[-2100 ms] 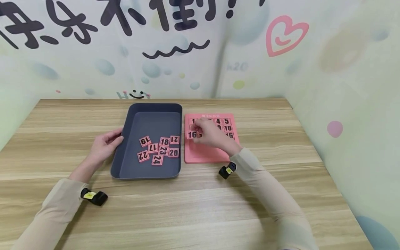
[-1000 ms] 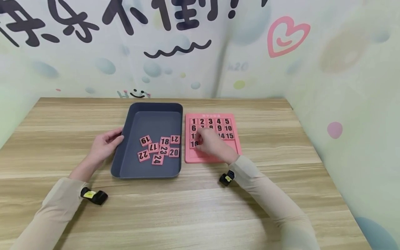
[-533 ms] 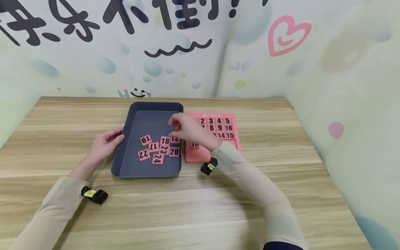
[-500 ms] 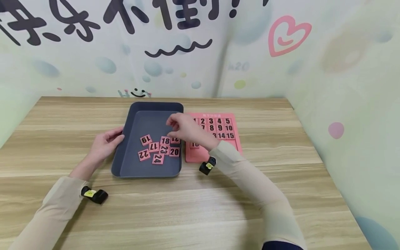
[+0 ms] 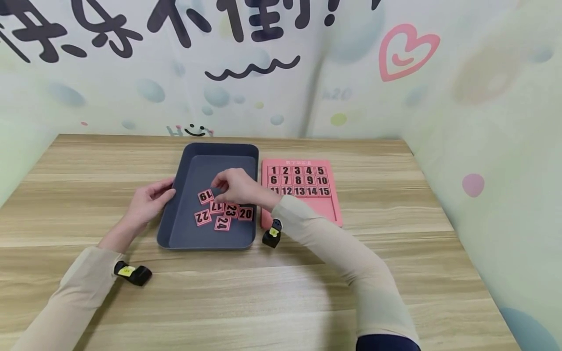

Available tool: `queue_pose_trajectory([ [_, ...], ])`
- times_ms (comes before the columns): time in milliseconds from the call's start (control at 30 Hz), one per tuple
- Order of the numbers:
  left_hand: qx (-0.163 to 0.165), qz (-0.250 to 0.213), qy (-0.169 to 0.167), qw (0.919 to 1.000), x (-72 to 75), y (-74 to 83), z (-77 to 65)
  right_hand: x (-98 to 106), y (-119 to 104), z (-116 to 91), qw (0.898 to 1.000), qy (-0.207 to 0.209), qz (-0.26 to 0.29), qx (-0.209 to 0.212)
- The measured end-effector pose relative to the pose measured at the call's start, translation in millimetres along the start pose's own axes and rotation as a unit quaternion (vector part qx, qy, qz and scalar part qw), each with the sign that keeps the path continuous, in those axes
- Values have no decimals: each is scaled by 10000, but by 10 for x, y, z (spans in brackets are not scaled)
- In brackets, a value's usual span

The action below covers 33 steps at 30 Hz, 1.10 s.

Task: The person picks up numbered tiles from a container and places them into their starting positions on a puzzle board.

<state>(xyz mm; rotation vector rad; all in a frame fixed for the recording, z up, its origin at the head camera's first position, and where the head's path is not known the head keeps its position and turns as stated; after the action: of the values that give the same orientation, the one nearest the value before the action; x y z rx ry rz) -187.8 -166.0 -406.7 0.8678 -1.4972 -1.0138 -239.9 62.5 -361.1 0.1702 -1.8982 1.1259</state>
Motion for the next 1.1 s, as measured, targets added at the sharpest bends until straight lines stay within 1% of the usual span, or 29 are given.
queue_pose_trajectory([
  [267, 73, 4, -13, 10000, 2, 5, 1, -113, 28, 64, 9996, -210, -160, -115],
  [567, 54, 24, -22, 10000, -1, 22, -9, -193, 60, 87, 9987, -262, -436, -56],
  [833, 24, -34, -24, 10000, 2, 10, -9, -219, 29, 80, 9969, -342, -701, 81],
  [1100, -5, -87, -4, 10000, 2, 4, -4, -213, 21, 86, 9958, -294, -862, 74],
])
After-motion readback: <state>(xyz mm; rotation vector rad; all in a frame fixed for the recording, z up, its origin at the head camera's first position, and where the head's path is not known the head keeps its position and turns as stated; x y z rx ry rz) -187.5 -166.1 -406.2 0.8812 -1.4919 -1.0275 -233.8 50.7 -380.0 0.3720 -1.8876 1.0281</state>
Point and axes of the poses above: each hand's wrist, its own z-axis towards the middle knuckle, its own x-axis out of the back of the hand, y = z × x, the point moved 1 cm from there along z, towards the middle knuckle, and after that the axes turned 8 degrees about -y, right-handed, at the moved point
